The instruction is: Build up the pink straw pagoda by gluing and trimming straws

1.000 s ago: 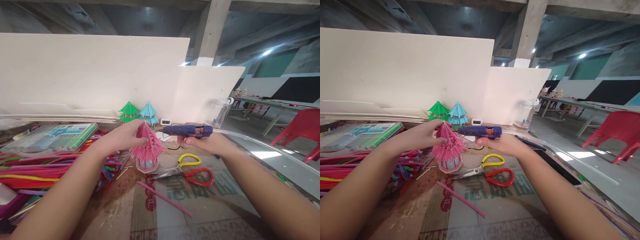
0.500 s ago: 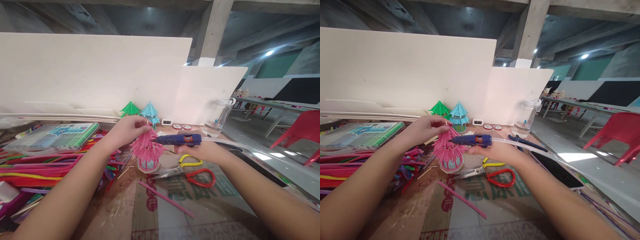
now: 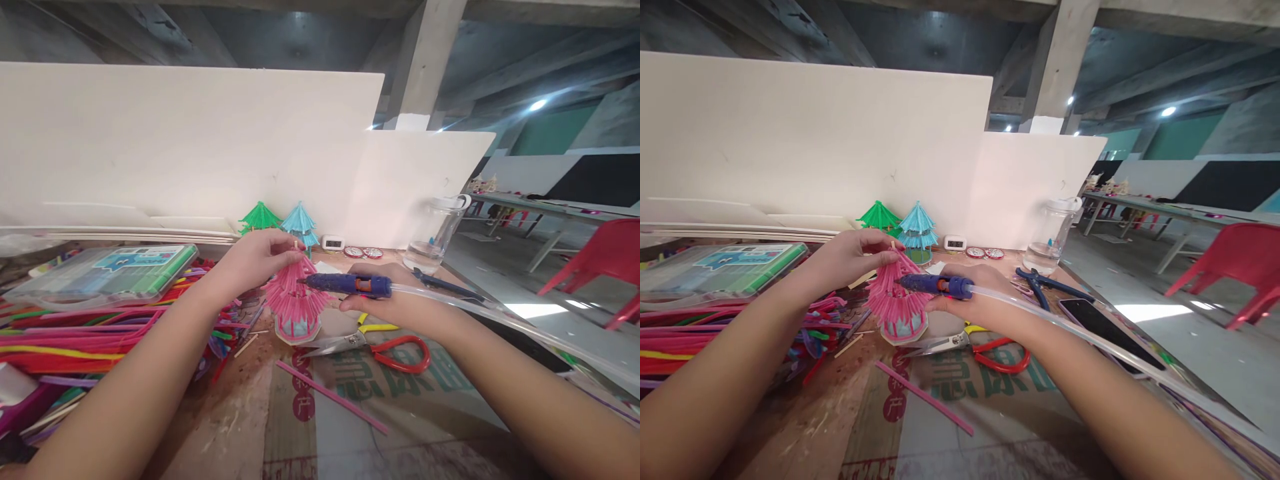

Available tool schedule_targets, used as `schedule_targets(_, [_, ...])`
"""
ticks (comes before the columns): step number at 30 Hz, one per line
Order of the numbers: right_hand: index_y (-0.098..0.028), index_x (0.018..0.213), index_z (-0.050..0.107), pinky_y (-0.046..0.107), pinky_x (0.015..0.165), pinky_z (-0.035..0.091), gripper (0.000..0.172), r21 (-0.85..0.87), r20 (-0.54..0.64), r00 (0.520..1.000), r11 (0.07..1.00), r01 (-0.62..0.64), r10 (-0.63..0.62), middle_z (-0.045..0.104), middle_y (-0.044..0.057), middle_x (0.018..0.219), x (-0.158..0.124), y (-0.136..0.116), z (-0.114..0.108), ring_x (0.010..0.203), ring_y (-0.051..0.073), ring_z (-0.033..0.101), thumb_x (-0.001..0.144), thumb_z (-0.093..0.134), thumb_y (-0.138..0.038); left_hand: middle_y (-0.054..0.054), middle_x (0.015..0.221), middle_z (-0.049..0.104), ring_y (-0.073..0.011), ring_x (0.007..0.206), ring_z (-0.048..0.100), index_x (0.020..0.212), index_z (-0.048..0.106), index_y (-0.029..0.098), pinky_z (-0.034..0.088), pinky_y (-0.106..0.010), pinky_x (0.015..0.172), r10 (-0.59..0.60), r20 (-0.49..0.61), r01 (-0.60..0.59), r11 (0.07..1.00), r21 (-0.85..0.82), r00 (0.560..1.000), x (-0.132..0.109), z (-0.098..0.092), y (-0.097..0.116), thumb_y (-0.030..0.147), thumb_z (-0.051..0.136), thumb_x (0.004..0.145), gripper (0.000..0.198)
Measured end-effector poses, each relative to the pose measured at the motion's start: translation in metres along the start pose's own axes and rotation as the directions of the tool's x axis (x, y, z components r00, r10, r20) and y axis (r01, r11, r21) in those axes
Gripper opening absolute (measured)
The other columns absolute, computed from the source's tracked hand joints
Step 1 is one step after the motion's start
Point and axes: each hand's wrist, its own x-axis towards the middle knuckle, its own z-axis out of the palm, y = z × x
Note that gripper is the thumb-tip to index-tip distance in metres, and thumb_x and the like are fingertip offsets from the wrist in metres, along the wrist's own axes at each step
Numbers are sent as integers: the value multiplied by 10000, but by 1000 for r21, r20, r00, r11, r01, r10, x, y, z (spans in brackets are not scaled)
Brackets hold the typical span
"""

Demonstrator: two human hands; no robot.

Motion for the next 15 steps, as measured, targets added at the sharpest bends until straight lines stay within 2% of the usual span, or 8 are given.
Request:
schedule_targets(8, [-212,731,646,223,518,335,308,5,-9,1000,1000,-21,22,611,-25,607,0,0,2,566,132,536,716,676,-518,3,872,691,-177,791,616,856,671,213,431,-264,702,19,-2,-19,1000,-2,1000,0,-2,3,413,534,808,247])
schedule_targets(15, [-217,759,656,228,532,351,310,10,-16,999,999,-38,38,605,-22,596,0,0,2,570,139,543,712,679,-522,4,854,689,-179,785,611,867,669,210,438,-264,718,3,5,-3,1000,2,1000,-1,-2,4,433,527,813,270])
